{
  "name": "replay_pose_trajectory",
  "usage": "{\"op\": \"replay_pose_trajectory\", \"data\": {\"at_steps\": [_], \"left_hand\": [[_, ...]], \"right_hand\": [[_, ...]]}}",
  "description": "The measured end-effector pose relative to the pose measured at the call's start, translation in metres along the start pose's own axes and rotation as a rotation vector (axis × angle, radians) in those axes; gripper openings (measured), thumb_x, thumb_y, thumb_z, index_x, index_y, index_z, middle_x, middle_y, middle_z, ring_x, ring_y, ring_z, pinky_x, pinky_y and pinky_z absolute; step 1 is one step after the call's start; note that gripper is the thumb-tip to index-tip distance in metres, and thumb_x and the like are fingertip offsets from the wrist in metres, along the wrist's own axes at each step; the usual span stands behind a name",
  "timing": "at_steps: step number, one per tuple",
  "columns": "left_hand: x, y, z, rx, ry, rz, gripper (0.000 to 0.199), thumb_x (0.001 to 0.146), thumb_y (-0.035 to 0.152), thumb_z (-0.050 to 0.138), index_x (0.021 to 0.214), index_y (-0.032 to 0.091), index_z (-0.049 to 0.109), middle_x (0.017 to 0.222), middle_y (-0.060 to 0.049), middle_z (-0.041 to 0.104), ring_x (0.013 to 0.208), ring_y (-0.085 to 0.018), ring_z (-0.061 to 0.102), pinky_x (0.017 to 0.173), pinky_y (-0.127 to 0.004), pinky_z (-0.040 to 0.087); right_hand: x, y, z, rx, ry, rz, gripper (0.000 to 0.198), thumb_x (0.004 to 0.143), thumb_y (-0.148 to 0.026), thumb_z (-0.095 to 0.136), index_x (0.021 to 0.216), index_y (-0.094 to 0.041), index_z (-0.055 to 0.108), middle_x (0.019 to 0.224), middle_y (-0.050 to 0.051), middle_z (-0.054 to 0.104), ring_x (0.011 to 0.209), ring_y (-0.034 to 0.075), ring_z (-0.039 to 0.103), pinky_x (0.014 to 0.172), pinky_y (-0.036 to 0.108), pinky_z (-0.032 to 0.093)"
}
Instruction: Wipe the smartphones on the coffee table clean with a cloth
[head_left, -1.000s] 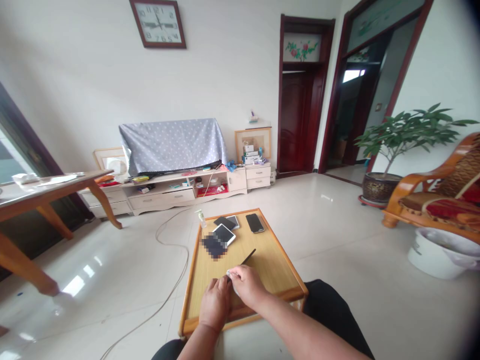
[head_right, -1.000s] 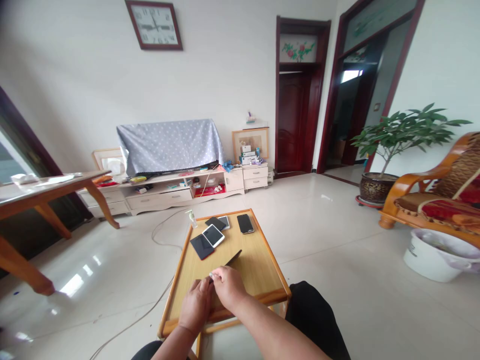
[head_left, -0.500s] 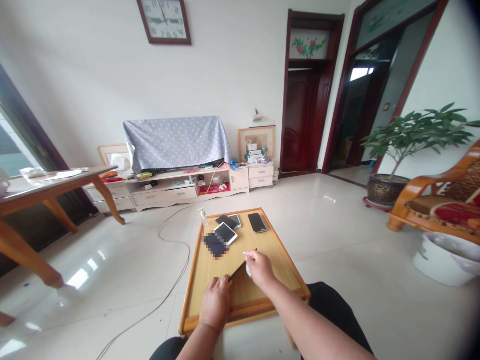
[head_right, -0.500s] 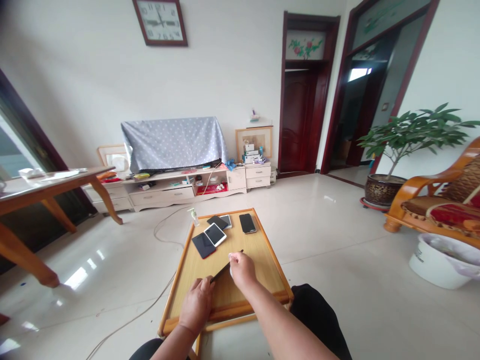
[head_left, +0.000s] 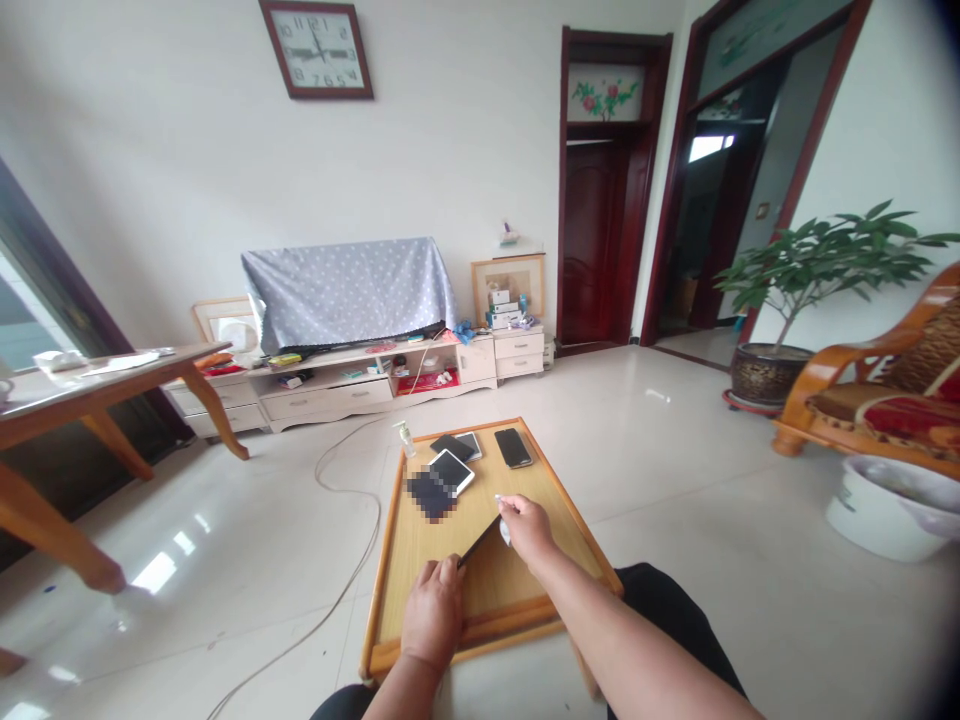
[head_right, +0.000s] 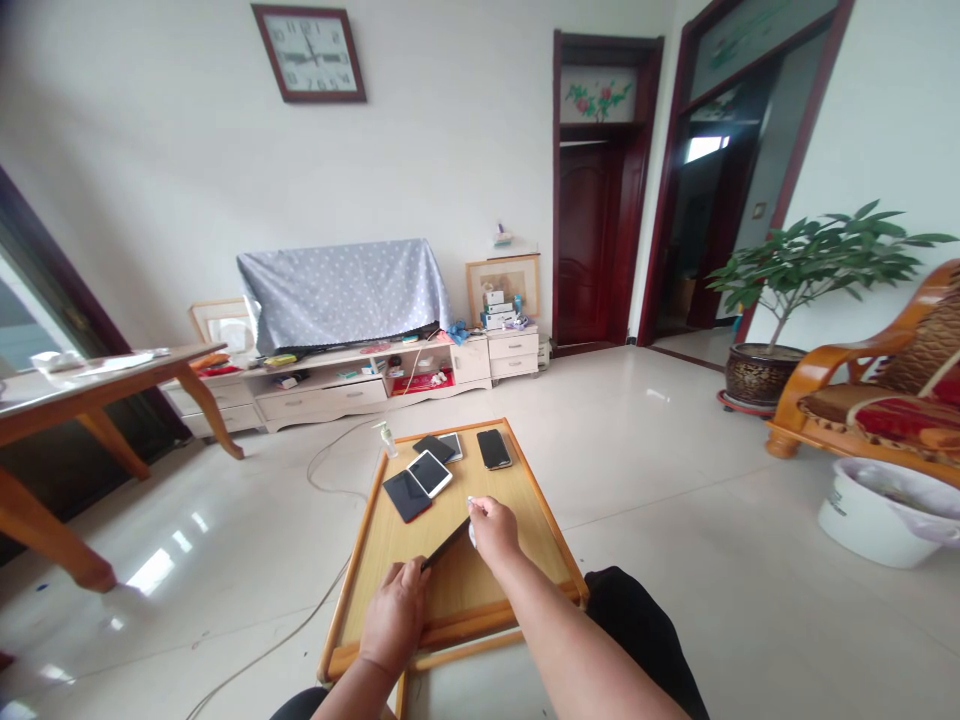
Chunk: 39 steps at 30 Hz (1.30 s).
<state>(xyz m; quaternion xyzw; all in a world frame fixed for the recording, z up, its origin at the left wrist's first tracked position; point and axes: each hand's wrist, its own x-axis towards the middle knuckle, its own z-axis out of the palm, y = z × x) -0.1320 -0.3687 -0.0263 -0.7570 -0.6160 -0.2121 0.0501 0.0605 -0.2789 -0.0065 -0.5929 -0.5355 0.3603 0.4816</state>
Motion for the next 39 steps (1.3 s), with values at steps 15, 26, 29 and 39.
{"op": "replay_pose_trajectory", "data": {"at_steps": [15, 26, 29, 39], "left_hand": [[-0.001, 0.011, -0.009, -0.113, -0.106, 0.056, 0.030, 0.078, 0.022, 0.061, 0.108, 0.025, 0.061, 0.111, -0.005, 0.064, 0.107, -0.023, 0.056, 0.095, -0.034, 0.043], [0.003, 0.017, -0.017, -0.091, -0.131, 0.017, 0.035, 0.075, 0.029, 0.062, 0.109, 0.025, 0.060, 0.115, -0.005, 0.060, 0.106, -0.023, 0.054, 0.094, -0.035, 0.039], [0.003, 0.019, -0.020, -0.076, -0.140, 0.010, 0.037, 0.075, 0.031, 0.063, 0.111, 0.025, 0.060, 0.115, -0.005, 0.060, 0.107, -0.024, 0.054, 0.094, -0.035, 0.038], [0.008, 0.022, -0.016, -0.017, -0.097, -0.173, 0.050, 0.087, 0.053, 0.052, 0.125, 0.021, 0.059, 0.130, -0.013, 0.058, 0.122, -0.031, 0.049, 0.102, -0.045, 0.034]], "right_hand": [[-0.007, 0.042, -0.019, -0.271, -0.017, 0.067, 0.018, 0.081, -0.032, 0.058, 0.086, -0.023, 0.073, 0.080, 0.000, 0.075, 0.069, 0.015, 0.067, 0.059, 0.022, 0.042], [-0.013, 0.038, -0.026, -0.397, -0.071, 0.017, 0.015, 0.086, -0.027, 0.057, 0.088, -0.023, 0.071, 0.085, 0.001, 0.074, 0.075, 0.015, 0.067, 0.062, 0.022, 0.041], [-0.014, 0.037, -0.025, -0.404, -0.081, 0.007, 0.016, 0.088, -0.027, 0.054, 0.087, -0.023, 0.070, 0.078, 0.001, 0.072, 0.067, 0.014, 0.065, 0.057, 0.022, 0.039], [-0.023, 0.032, -0.027, -0.393, -0.034, -0.279, 0.033, 0.091, -0.020, 0.047, 0.116, -0.021, 0.069, 0.120, 0.011, 0.065, 0.105, 0.022, 0.064, 0.089, 0.028, 0.048]]}}
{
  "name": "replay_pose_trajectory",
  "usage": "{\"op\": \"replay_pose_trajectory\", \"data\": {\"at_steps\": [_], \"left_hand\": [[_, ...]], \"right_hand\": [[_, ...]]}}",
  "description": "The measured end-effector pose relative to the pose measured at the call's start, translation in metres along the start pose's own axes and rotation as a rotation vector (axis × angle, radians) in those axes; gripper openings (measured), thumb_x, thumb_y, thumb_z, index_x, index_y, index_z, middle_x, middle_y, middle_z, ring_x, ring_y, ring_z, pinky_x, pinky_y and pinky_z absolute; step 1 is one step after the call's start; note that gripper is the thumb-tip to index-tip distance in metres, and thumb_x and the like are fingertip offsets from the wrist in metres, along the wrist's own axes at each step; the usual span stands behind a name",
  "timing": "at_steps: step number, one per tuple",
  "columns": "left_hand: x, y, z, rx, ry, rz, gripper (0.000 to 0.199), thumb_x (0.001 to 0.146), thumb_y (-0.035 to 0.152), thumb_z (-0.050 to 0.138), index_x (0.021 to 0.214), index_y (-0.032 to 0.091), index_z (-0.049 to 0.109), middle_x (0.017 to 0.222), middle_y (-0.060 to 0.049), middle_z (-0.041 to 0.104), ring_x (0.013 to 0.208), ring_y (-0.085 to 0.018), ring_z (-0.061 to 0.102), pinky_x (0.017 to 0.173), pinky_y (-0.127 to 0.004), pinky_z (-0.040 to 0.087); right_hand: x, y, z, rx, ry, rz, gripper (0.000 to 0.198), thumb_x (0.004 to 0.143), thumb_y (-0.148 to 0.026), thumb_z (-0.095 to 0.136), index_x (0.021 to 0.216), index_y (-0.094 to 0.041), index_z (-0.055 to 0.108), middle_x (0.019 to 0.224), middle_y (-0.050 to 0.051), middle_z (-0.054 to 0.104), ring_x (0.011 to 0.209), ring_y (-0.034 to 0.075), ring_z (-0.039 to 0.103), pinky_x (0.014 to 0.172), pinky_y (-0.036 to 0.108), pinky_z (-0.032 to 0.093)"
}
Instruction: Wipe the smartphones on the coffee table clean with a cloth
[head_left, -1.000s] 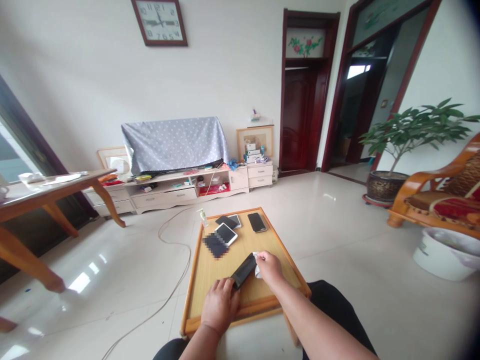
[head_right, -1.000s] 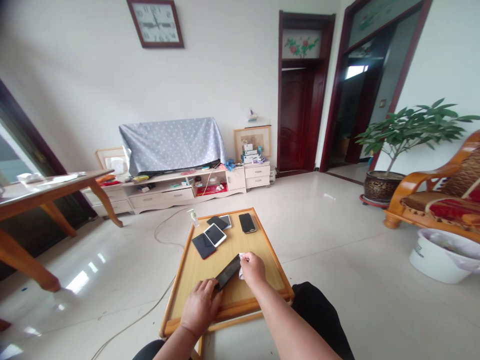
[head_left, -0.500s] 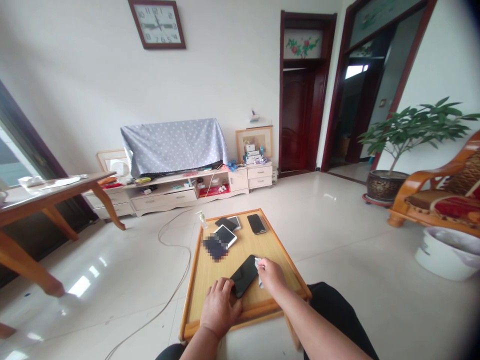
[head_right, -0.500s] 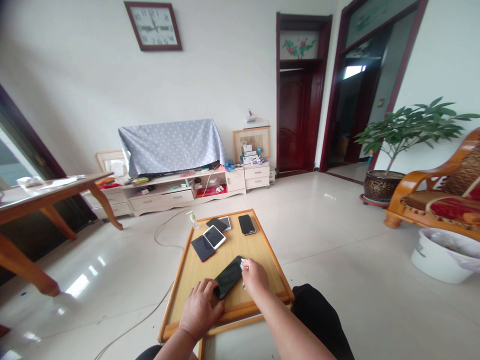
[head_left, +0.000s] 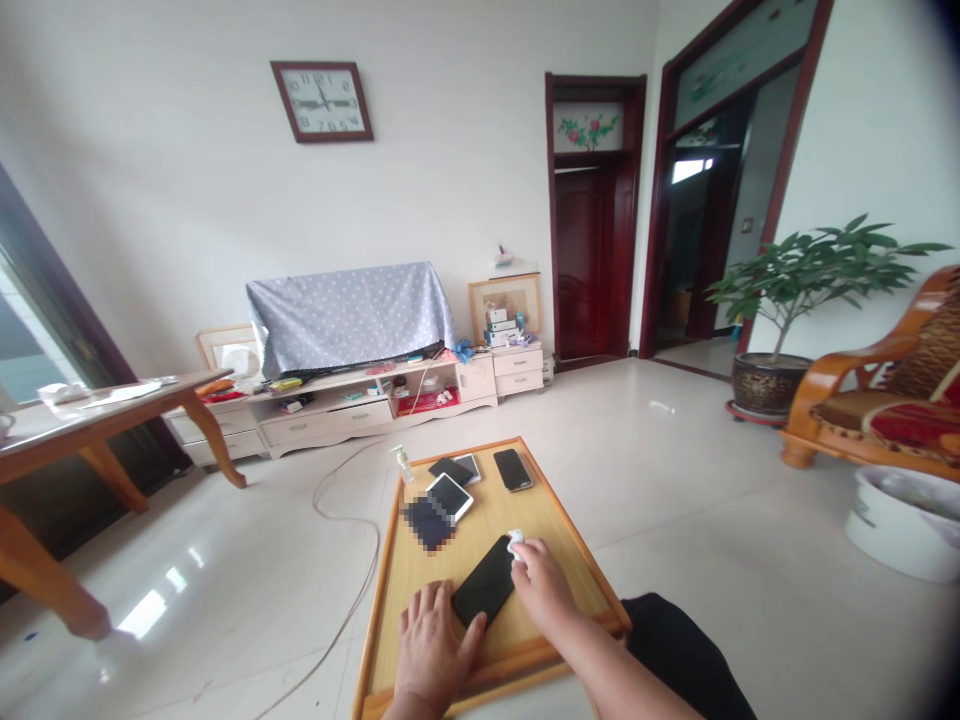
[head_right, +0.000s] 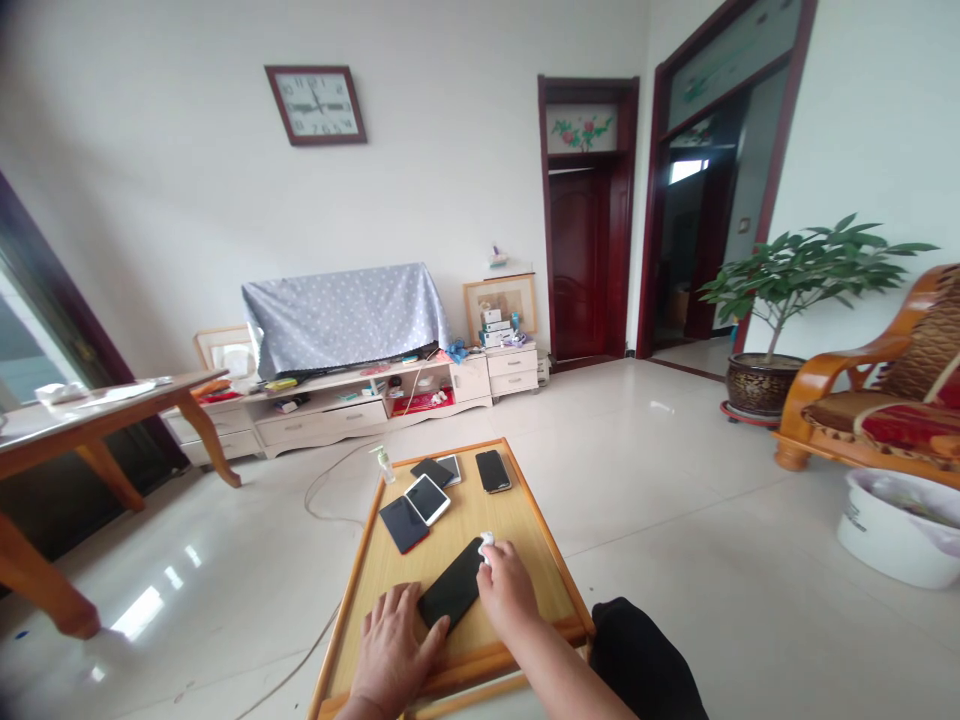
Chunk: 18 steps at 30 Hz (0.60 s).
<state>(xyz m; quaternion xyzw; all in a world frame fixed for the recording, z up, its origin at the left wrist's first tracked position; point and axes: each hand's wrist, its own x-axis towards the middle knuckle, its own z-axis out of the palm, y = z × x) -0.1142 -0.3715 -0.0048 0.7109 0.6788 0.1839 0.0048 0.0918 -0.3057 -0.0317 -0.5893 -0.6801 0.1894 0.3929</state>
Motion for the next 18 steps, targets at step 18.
{"op": "replay_pose_trajectory", "data": {"at_steps": [18], "left_hand": [[0.018, 0.002, 0.003, -0.029, -0.090, -0.059, 0.048, 0.069, 0.045, 0.070, 0.107, 0.020, 0.056, 0.117, -0.010, 0.064, 0.117, -0.029, 0.054, 0.108, -0.044, 0.027]], "right_hand": [[-0.011, 0.005, 0.002, -0.154, -0.029, -0.068, 0.029, 0.090, -0.011, 0.046, 0.094, -0.025, 0.070, 0.098, 0.007, 0.064, 0.084, 0.019, 0.062, 0.068, 0.026, 0.042]]}}
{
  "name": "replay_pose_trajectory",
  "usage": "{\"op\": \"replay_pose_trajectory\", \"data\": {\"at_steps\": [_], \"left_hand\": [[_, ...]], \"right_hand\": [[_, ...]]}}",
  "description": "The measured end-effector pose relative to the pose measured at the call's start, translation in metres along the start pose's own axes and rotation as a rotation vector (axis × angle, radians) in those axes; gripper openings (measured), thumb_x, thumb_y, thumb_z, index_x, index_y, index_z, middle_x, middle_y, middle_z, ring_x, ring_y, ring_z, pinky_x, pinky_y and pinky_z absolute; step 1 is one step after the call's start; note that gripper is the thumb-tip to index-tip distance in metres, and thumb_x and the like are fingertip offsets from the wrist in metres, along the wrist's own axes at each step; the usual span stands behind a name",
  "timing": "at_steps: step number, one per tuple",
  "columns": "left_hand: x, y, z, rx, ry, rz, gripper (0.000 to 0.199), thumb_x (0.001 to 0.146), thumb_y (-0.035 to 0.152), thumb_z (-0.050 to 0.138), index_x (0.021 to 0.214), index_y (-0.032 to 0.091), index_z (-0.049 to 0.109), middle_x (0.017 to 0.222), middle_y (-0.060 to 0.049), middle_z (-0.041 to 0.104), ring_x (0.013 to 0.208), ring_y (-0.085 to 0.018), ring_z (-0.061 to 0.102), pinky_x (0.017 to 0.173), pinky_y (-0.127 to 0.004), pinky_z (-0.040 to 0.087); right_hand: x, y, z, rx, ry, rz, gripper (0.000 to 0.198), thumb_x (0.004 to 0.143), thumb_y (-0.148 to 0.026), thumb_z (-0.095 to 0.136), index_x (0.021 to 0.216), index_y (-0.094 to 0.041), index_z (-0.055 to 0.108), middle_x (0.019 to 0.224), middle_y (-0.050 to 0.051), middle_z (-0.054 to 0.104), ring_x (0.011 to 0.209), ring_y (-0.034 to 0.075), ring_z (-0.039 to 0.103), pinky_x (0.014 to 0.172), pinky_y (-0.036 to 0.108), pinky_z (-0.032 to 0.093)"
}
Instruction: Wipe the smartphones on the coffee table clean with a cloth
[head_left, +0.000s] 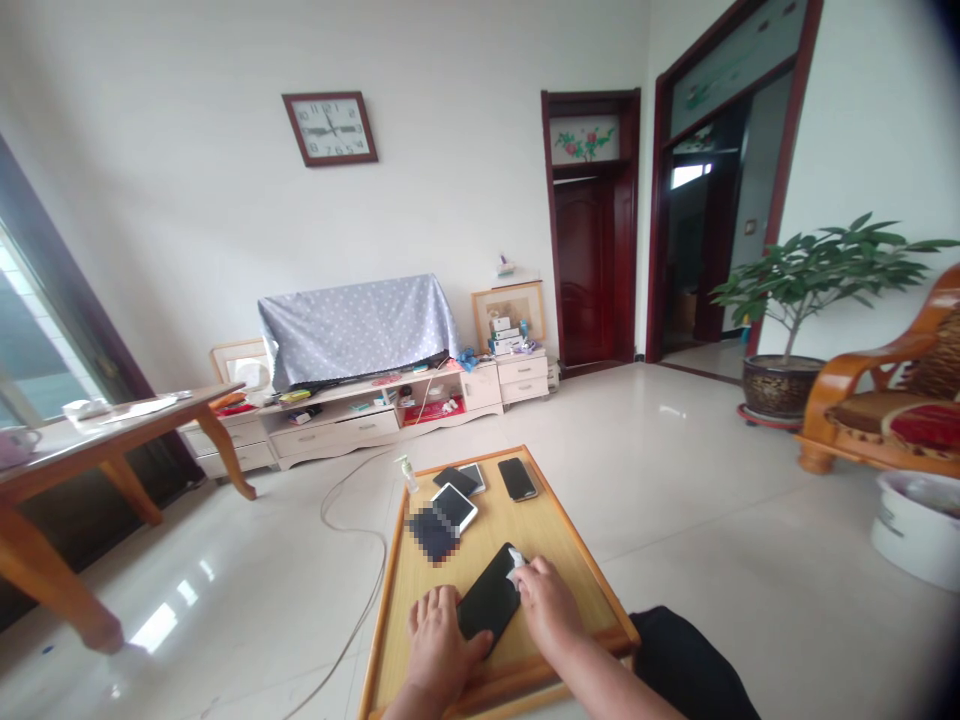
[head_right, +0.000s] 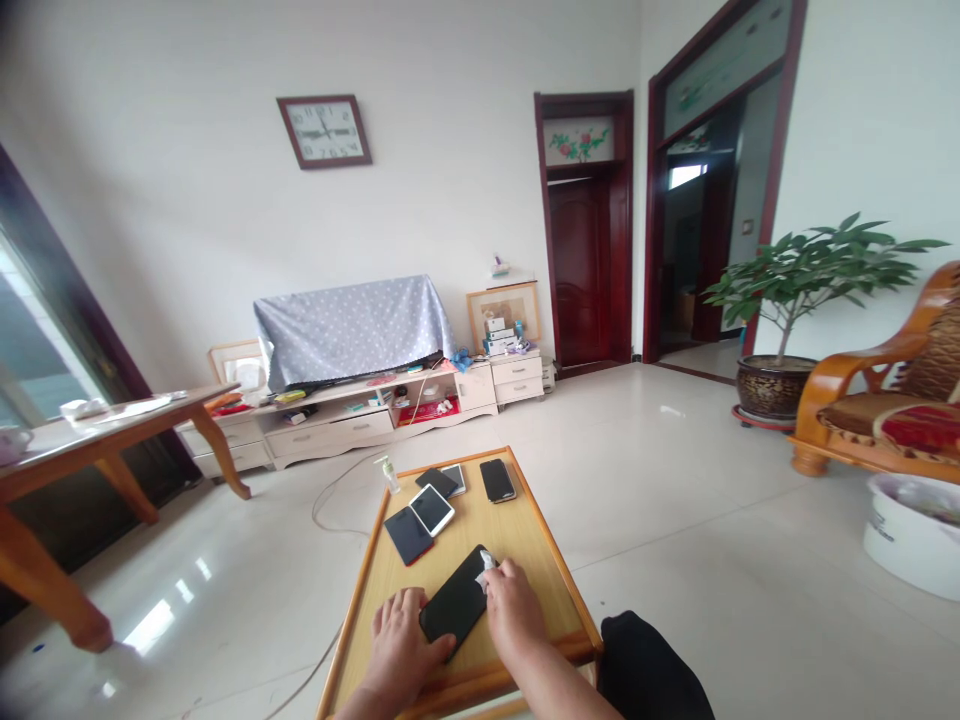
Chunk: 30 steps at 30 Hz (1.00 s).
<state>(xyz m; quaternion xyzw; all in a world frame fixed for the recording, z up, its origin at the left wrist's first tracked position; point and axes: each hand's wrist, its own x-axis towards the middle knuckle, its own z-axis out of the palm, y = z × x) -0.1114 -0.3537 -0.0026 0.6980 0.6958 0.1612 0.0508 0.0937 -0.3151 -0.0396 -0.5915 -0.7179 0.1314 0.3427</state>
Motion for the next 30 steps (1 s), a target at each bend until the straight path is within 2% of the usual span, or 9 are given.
{"op": "replay_pose_trajectory", "data": {"at_steps": [5, 8, 10, 14, 16, 18, 21, 26, 30], "left_hand": [[-0.008, 0.012, -0.009, -0.058, -0.020, 0.013, 0.036, 0.082, 0.034, 0.058, 0.116, 0.025, 0.051, 0.107, -0.005, 0.069, 0.098, -0.023, 0.063, 0.097, -0.038, 0.035], [-0.015, 0.016, -0.009, -0.123, 0.040, 0.096, 0.038, 0.087, 0.027, 0.051, 0.125, 0.025, 0.049, 0.109, -0.005, 0.069, 0.100, -0.021, 0.063, 0.095, -0.036, 0.037], [-0.019, 0.019, -0.007, -0.143, 0.071, 0.111, 0.034, 0.090, 0.027, 0.049, 0.123, 0.026, 0.054, 0.107, -0.004, 0.069, 0.099, -0.021, 0.063, 0.095, -0.036, 0.038], [-0.025, 0.025, -0.005, -0.185, 0.095, 0.104, 0.026, 0.091, 0.027, 0.048, 0.113, 0.026, 0.062, 0.099, -0.003, 0.072, 0.094, -0.020, 0.065, 0.091, -0.035, 0.040], [-0.027, 0.029, -0.007, -0.207, 0.083, 0.102, 0.023, 0.092, 0.026, 0.045, 0.107, 0.024, 0.063, 0.094, -0.004, 0.073, 0.090, -0.021, 0.066, 0.088, -0.034, 0.041], [-0.029, 0.032, -0.010, -0.229, 0.047, 0.096, 0.023, 0.094, 0.026, 0.043, 0.103, 0.022, 0.064, 0.089, -0.004, 0.073, 0.086, -0.020, 0.067, 0.083, -0.032, 0.042], [-0.029, 0.032, -0.013, -0.265, -0.010, 0.082, 0.023, 0.095, 0.029, 0.043, 0.104, 0.024, 0.064, 0.093, -0.003, 0.074, 0.086, -0.018, 0.068, 0.078, -0.029, 0.043], [-0.028, 0.026, -0.009, -0.257, -0.007, 0.038, 0.022, 0.095, 0.033, 0.046, 0.107, 0.026, 0.064, 0.094, 0.000, 0.075, 0.086, -0.017, 0.067, 0.074, -0.026, 0.042], [-0.027, 0.025, -0.006, -0.237, 0.014, 0.059, 0.022, 0.095, 0.035, 0.047, 0.107, 0.027, 0.064, 0.094, 0.000, 0.075, 0.085, -0.017, 0.067, 0.074, -0.026, 0.042]], "right_hand": [[0.000, 0.005, -0.006, 0.208, 0.101, 0.121, 0.026, 0.086, -0.013, 0.051, 0.106, -0.022, 0.065, 0.105, 0.008, 0.067, 0.094, 0.022, 0.065, 0.078, 0.029, 0.046], [0.000, 0.003, -0.013, 0.314, 0.120, 0.191, 0.020, 0.089, -0.020, 0.052, 0.104, -0.021, 0.065, 0.099, 0.008, 0.070, 0.091, 0.023, 0.066, 0.077, 0.029, 0.048], [-0.003, -0.006, -0.016, 0.329, 0.120, 0.197, 0.018, 0.092, -0.026, 0.050, 0.098, -0.021, 0.066, 0.094, 0.007, 0.070, 0.088, 0.022, 0.067, 0.076, 0.029, 0.049], [-0.019, -0.045, -0.020, 0.466, 0.159, 0.039, 0.019, 0.094, -0.029, 0.051, 0.097, -0.022, 0.068, 0.097, 0.007, 0.070, 0.090, 0.021, 0.066, 0.082, 0.029, 0.050], [-0.027, -0.065, -0.020, 0.505, 0.122, -0.073, 0.019, 0.094, -0.027, 0.051, 0.097, -0.023, 0.069, 0.098, 0.006, 0.069, 0.089, 0.019, 0.065, 0.083, 0.028, 0.050], [-0.030, -0.076, -0.020, 0.468, 0.077, -0.117, 0.020, 0.094, -0.027, 0.051, 0.094, -0.024, 0.070, 0.096, 0.005, 0.069, 0.087, 0.018, 0.065, 0.082, 0.028, 0.049], [-0.023, -0.068, -0.023, 0.372, 0.070, -0.051, 0.023, 0.096, -0.031, 0.049, 0.090, -0.023, 0.070, 0.093, 0.005, 0.068, 0.083, 0.018, 0.064, 0.079, 0.027, 0.048], [0.009, -0.025, -0.043, 0.305, 0.136, 0.161, 0.028, 0.096, -0.040, 0.048, 0.094, -0.023, 0.070, 0.092, 0.005, 0.071, 0.083, 0.020, 0.065, 0.074, 0.027, 0.046], [0.017, -0.017, -0.050, 0.295, 0.163, 0.192, 0.029, 0.096, -0.041, 0.045, 0.089, -0.023, 0.067, 0.088, 0.005, 0.071, 0.080, 0.021, 0.065, 0.070, 0.028, 0.045]]}}
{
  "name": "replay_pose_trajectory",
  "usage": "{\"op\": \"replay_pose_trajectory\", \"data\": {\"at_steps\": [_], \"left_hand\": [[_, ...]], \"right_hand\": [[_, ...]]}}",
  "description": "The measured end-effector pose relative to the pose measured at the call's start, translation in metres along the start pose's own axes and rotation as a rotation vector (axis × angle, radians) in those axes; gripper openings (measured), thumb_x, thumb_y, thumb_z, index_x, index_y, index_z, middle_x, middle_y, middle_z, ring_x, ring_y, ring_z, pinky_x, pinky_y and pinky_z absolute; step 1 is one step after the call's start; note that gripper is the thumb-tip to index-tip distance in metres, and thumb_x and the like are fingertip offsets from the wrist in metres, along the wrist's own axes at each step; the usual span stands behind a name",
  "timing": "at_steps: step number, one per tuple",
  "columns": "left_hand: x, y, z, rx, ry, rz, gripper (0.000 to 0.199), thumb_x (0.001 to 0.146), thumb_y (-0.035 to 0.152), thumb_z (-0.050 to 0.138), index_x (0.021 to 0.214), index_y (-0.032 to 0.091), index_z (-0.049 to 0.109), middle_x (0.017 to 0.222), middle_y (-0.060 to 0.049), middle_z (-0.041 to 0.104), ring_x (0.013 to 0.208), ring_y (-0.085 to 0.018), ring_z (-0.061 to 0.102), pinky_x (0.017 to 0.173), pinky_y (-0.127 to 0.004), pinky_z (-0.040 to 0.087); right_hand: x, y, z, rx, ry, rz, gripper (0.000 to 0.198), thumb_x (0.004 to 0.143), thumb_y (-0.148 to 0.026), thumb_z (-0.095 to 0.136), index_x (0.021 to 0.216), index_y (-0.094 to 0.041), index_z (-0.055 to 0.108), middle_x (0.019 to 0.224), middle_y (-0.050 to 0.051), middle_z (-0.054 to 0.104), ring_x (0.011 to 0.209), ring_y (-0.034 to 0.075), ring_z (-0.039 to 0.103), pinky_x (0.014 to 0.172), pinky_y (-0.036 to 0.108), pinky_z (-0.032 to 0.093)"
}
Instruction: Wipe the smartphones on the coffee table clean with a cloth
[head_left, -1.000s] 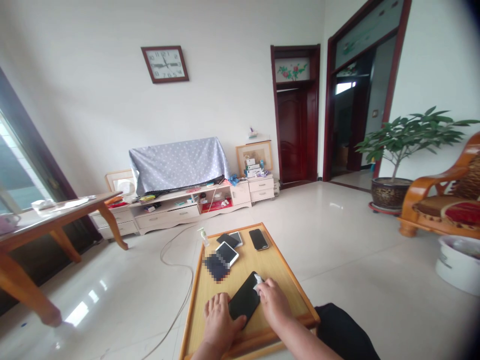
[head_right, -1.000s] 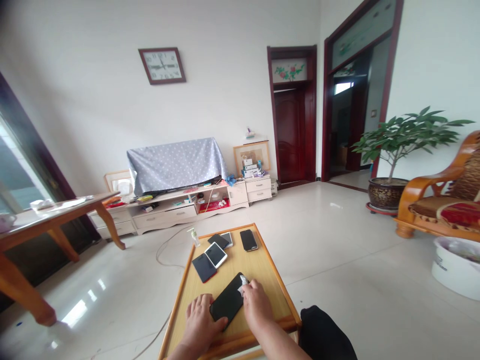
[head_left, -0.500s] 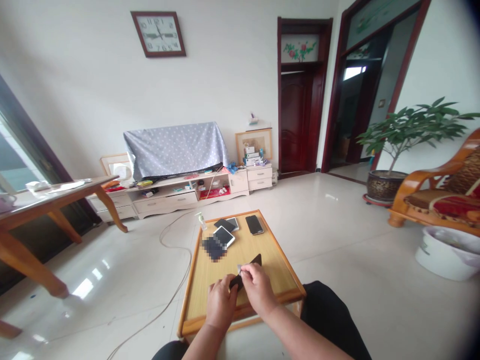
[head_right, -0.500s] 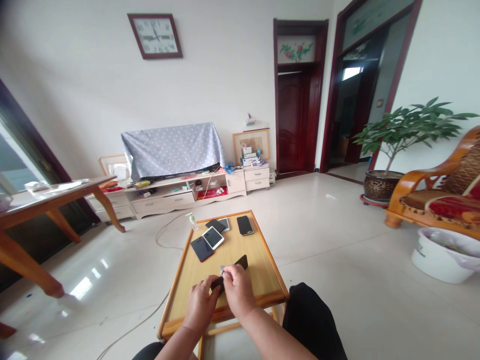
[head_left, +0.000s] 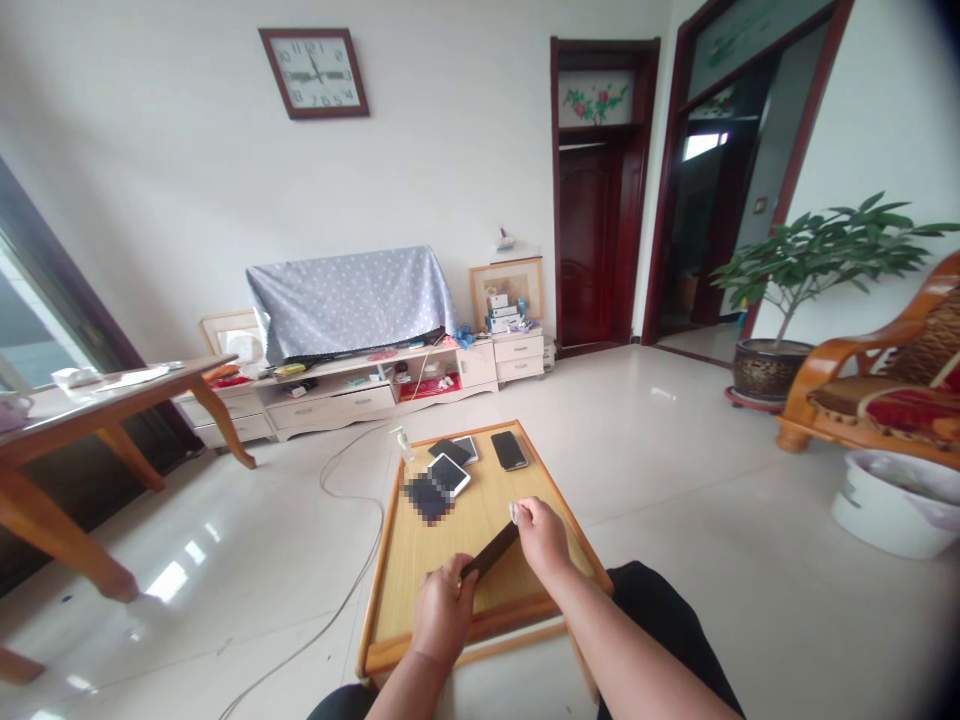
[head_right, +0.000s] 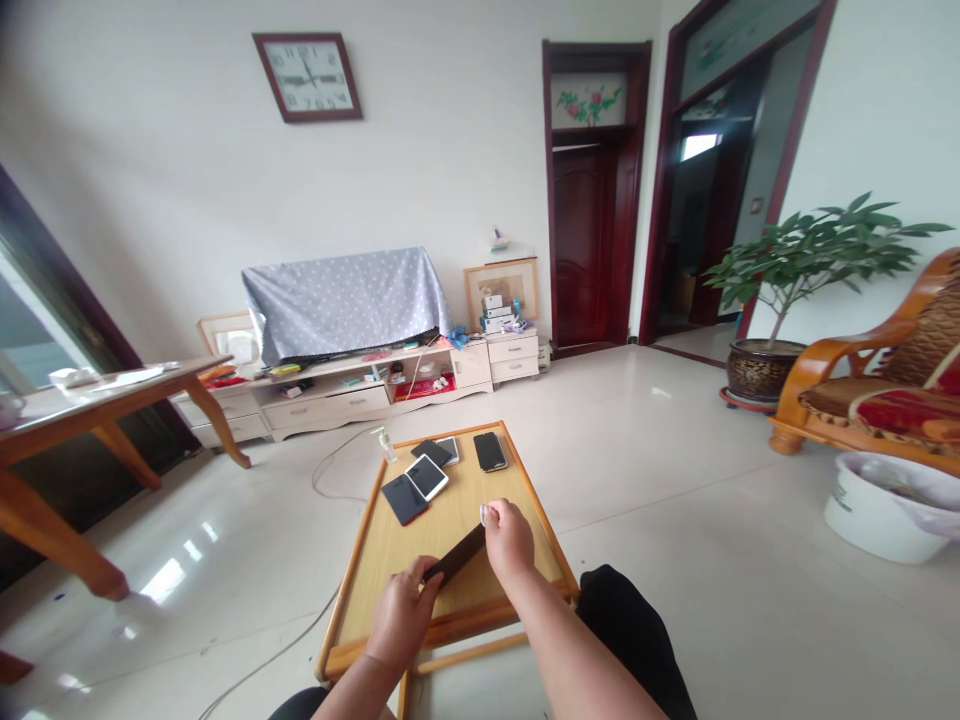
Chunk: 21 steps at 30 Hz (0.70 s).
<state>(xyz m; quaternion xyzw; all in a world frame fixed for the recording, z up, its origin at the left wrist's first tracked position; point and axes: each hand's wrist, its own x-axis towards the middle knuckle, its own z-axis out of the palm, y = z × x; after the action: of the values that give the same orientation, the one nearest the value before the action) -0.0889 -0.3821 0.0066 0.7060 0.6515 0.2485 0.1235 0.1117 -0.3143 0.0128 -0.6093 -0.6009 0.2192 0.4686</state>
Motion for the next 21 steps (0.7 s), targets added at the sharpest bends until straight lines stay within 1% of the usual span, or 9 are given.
{"op": "replay_pose_trajectory", "data": {"at_steps": [3, 6, 8, 10, 12, 15, 18, 21], "left_hand": [[0.000, 0.002, -0.001, 0.015, 0.008, 0.027, 0.024, 0.095, 0.033, 0.046, 0.107, 0.027, 0.065, 0.095, -0.001, 0.075, 0.087, -0.018, 0.067, 0.077, -0.027, 0.044], [0.000, 0.006, -0.005, -0.012, -0.020, 0.056, 0.026, 0.094, 0.029, 0.044, 0.110, 0.027, 0.065, 0.099, -0.002, 0.075, 0.092, -0.019, 0.068, 0.083, -0.028, 0.045], [-0.001, 0.007, -0.006, -0.042, -0.035, 0.063, 0.028, 0.094, 0.029, 0.044, 0.113, 0.027, 0.064, 0.102, -0.003, 0.075, 0.095, -0.019, 0.068, 0.085, -0.029, 0.046], [-0.001, 0.006, -0.007, -0.095, -0.011, 0.042, 0.028, 0.094, 0.033, 0.044, 0.112, 0.026, 0.064, 0.103, -0.003, 0.075, 0.094, -0.019, 0.069, 0.084, -0.030, 0.047], [-0.002, 0.003, -0.007, -0.185, 0.024, 0.014, 0.029, 0.094, 0.038, 0.044, 0.110, 0.025, 0.064, 0.099, -0.003, 0.075, 0.089, -0.018, 0.069, 0.081, -0.029, 0.048], [-0.002, -0.002, -0.005, -0.361, 0.026, 0.002, 0.033, 0.093, 0.047, 0.047, 0.105, 0.023, 0.066, 0.089, -0.002, 0.074, 0.082, -0.018, 0.067, 0.075, -0.028, 0.049], [-0.001, -0.002, -0.003, -0.586, 0.016, -0.033, 0.040, 0.086, 0.056, 0.057, 0.099, 0.020, 0.068, 0.082, -0.002, 0.071, 0.079, -0.019, 0.064, 0.074, -0.029, 0.050], [-0.001, 0.003, -0.003, -0.833, 0.059, -0.166, 0.049, 0.075, 0.061, 0.069, 0.097, 0.017, 0.070, 0.083, -0.004, 0.071, 0.081, -0.020, 0.063, 0.075, -0.030, 0.050]], "right_hand": [[-0.021, -0.011, 0.014, 0.033, -0.045, -0.059, 0.027, 0.096, -0.039, 0.047, 0.083, -0.024, 0.066, 0.087, 0.004, 0.071, 0.080, 0.019, 0.065, 0.070, 0.026, 0.045], [-0.047, -0.023, 0.032, 0.135, -0.138, -0.181, 0.025, 0.096, -0.037, 0.047, 0.087, -0.024, 0.066, 0.089, 0.003, 0.070, 0.080, 0.018, 0.065, 0.074, 0.026, 0.046], [-0.054, -0.026, 0.037, 0.191, -0.167, -0.202, 0.025, 0.096, -0.038, 0.048, 0.088, -0.024, 0.066, 0.089, 0.004, 0.070, 0.080, 0.018, 0.065, 0.075, 0.026, 0.046], [-0.049, -0.025, 0.034, 0.239, -0.148, -0.146, 0.025, 0.095, -0.040, 0.049, 0.087, -0.024, 0.067, 0.088, 0.004, 0.071, 0.081, 0.019, 0.065, 0.075, 0.026, 0.046], [-0.034, -0.019, 0.026, 0.292, -0.093, -0.018, 0.026, 0.091, -0.043, 0.053, 0.083, -0.023, 0.068, 0.086, 0.004, 0.072, 0.082, 0.020, 0.065, 0.074, 0.027, 0.046], [-0.011, -0.004, 0.009, 0.347, -0.024, 0.169, 0.030, 0.088, -0.049, 0.053, 0.081, -0.023, 0.068, 0.082, 0.004, 0.072, 0.079, 0.021, 0.065, 0.070, 0.027, 0.046], [-0.002, 0.011, -0.003, 0.381, -0.013, 0.257, 0.038, 0.088, -0.053, 0.048, 0.086, -0.021, 0.069, 0.080, 0.005, 0.071, 0.075, 0.020, 0.064, 0.065, 0.026, 0.046], [-0.009, 0.021, -0.009, 0.414, -0.030, 0.313, 0.042, 0.086, -0.057, 0.050, 0.087, -0.020, 0.070, 0.076, 0.004, 0.069, 0.072, 0.019, 0.063, 0.062, 0.026, 0.045]]}}
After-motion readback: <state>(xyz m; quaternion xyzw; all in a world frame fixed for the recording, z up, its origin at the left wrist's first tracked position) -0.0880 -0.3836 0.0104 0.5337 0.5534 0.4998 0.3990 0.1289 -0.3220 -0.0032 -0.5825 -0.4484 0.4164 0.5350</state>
